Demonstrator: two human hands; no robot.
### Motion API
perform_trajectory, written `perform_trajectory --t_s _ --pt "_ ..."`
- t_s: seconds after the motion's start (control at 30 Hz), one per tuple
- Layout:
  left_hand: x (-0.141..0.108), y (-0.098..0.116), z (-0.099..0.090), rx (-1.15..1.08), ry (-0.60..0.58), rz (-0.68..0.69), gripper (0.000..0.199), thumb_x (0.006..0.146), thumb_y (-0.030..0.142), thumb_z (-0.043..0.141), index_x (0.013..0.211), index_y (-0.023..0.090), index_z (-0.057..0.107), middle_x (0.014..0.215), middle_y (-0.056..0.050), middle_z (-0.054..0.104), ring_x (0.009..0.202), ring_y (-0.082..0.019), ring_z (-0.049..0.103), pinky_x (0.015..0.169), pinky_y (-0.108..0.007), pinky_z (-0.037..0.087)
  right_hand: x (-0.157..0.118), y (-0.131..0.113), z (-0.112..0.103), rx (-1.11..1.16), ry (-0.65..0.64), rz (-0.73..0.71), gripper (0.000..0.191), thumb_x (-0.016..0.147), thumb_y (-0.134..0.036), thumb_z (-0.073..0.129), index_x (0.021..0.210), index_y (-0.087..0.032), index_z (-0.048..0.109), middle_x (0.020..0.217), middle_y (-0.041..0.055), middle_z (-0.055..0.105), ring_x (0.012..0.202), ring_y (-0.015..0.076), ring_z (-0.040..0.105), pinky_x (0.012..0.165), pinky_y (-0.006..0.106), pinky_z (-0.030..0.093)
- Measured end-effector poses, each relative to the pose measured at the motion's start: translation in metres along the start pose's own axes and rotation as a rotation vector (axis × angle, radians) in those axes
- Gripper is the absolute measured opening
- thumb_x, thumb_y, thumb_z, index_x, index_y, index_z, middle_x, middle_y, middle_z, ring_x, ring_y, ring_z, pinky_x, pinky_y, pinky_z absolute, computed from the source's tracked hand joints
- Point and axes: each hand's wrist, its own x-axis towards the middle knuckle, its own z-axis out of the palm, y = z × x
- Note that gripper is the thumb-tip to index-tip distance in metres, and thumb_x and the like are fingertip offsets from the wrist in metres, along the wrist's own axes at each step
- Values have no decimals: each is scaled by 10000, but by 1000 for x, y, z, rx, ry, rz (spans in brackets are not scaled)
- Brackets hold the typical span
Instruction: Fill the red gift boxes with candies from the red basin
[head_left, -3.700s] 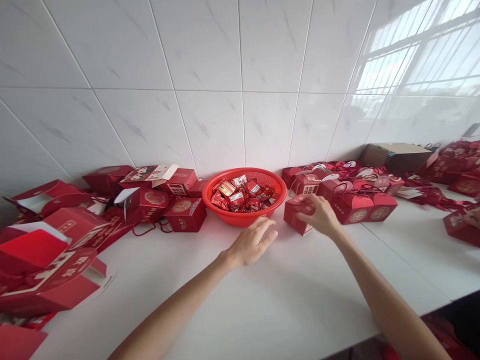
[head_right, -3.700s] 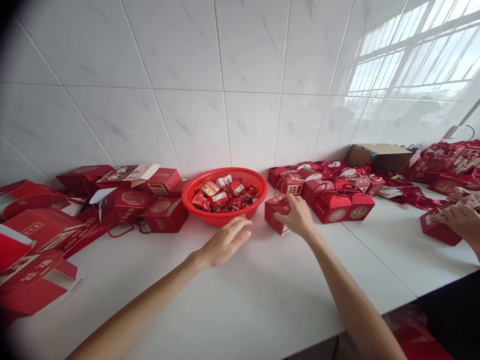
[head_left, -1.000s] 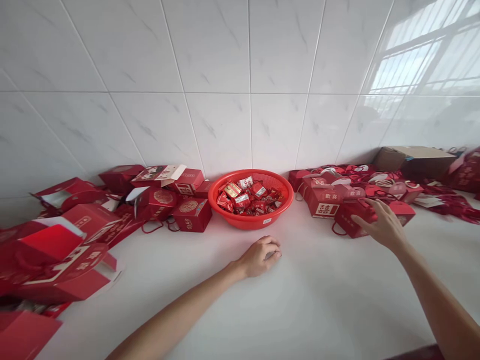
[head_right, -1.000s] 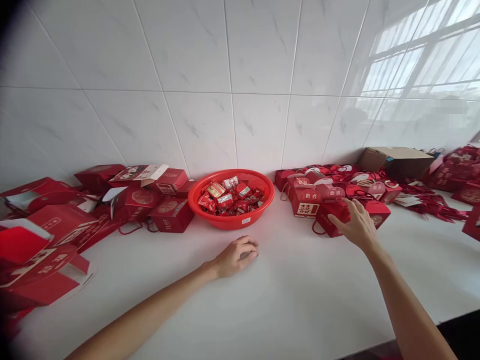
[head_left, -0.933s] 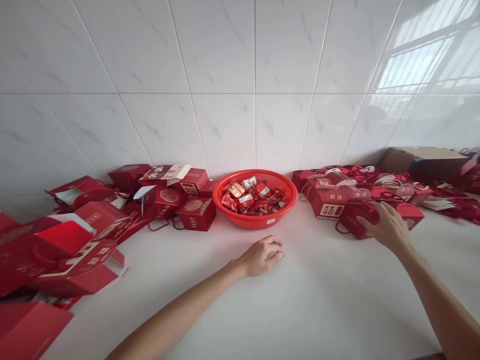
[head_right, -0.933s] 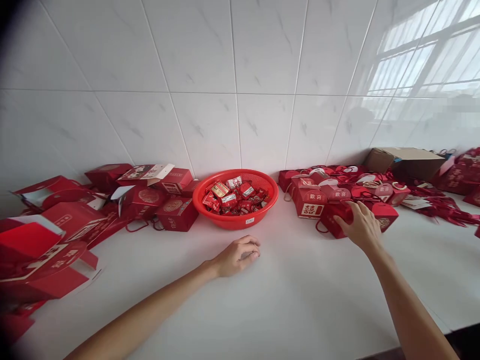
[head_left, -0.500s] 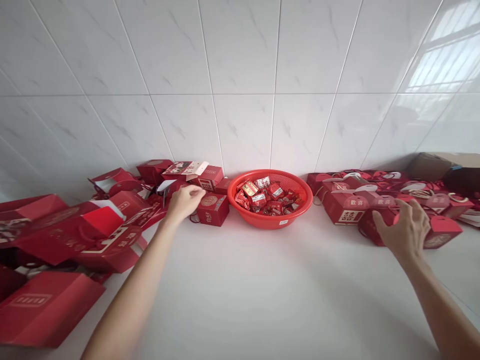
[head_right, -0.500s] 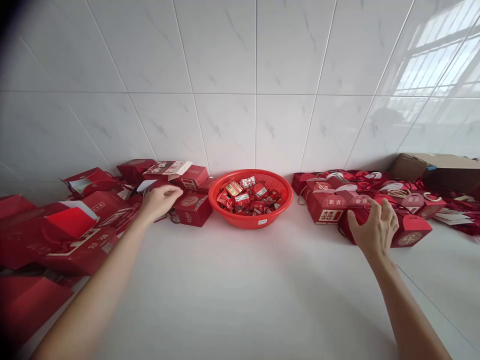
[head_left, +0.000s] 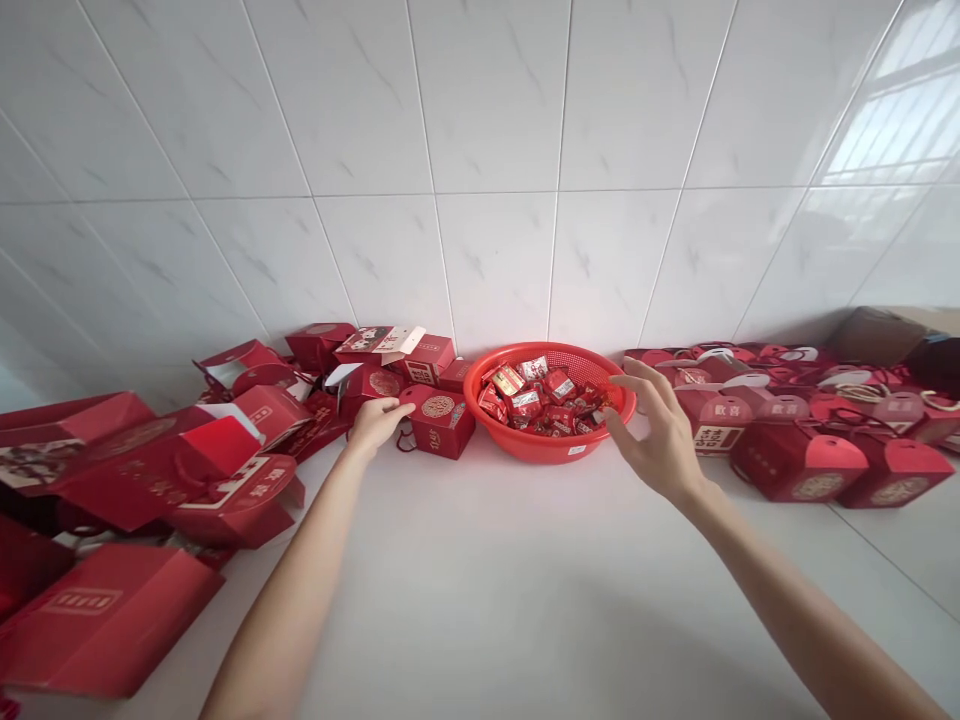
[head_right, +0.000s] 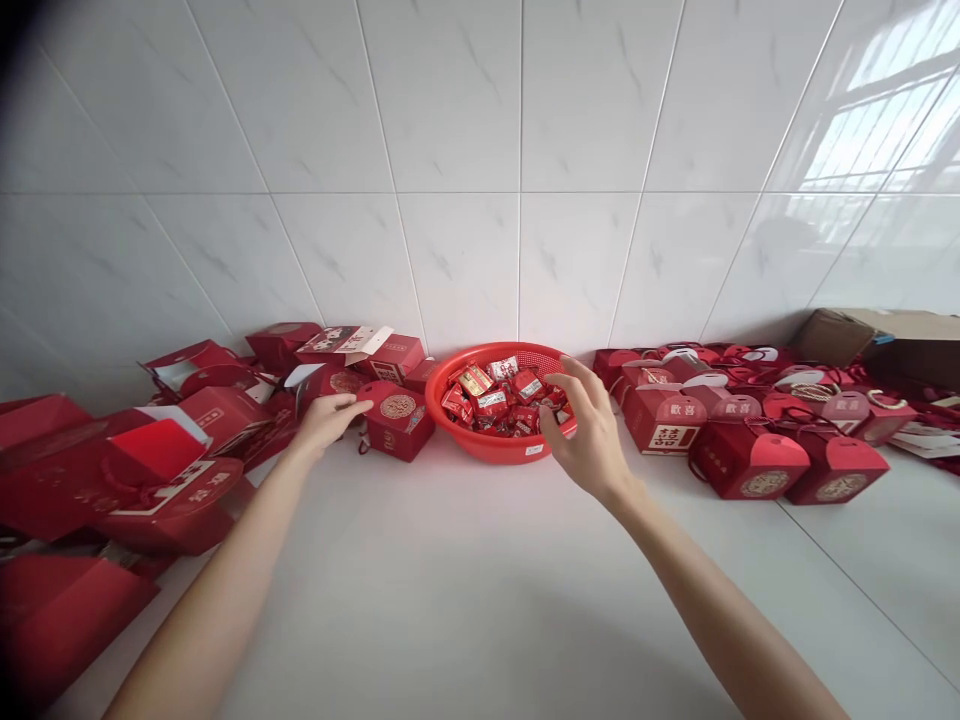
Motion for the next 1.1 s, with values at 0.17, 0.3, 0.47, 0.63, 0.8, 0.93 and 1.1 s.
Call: perform_trajectory --t_s 0.17,0.3,0.47,0.63,0.8,0.93,1.1 --pt "-16 51 -27 -46 31 174 316 740 490 659 718 176 639 832 -33 691 809 -222 620 718 -312 477 21 -34 11 334 -115 48 173 920 -328 587 1069 -253 634 1235 98 663 1155 278 638 970 452 533" --pt "-53 102 -20 -136 -159 598 216 870 345 618 748 180 688 955 -53 730 870 -200 670 782 -302 530 28 -48 20 657 -317 221 267 932 -444 607 1087 -226 615 1098 80 702 916 216 698 815 367 578" --pt "-86 126 23 -42 -220 961 154 944 206 601 876 175 736 981 -66 699 848 -151 669 757 -274 560 28 -50 12 645 -615 189 378 938 -541 584 1105 -208 648 1019 71 702 820 185 660 685 309 544" --pt "-90 117 46 -9 -139 1117 139 948 167 625 974 183 760 876 -38 631 712 -107 614 606 -223 521 30 -40 -8 548 -812 134 419 914 -547 625 1151 -202 657 1037 57 692 721 141 621 655 288 516" --pt "-93 115 51 28 -187 1141 163 966 165 599 1000 160 758 861 -44 617 660 -97 574 555 -220 478 25 -26 -7 418 -935 131 511 858 -568 678 1250 -243 637 1097 66 668 806 176 633 670 300 531" --pt "-100 118 56 111 -363 1067 183 959 196 610 920 181 788 1041 -76 679 681 -95 588 617 -233 488 18 -28 -2 307 -1027 126 569 877 -544 653 1376 -286 564 1140 71 657 797 183 633 685 315 517" --pt "-108 128 57 150 -665 820 282 884 398 715 713 187 789 1099 -41 691 696 -93 621 653 -245 472 14 -47 -3 136 -1133 149 534 852 -364 651 1373 -303 548 1140 71 626 783 187 633 617 284 480"
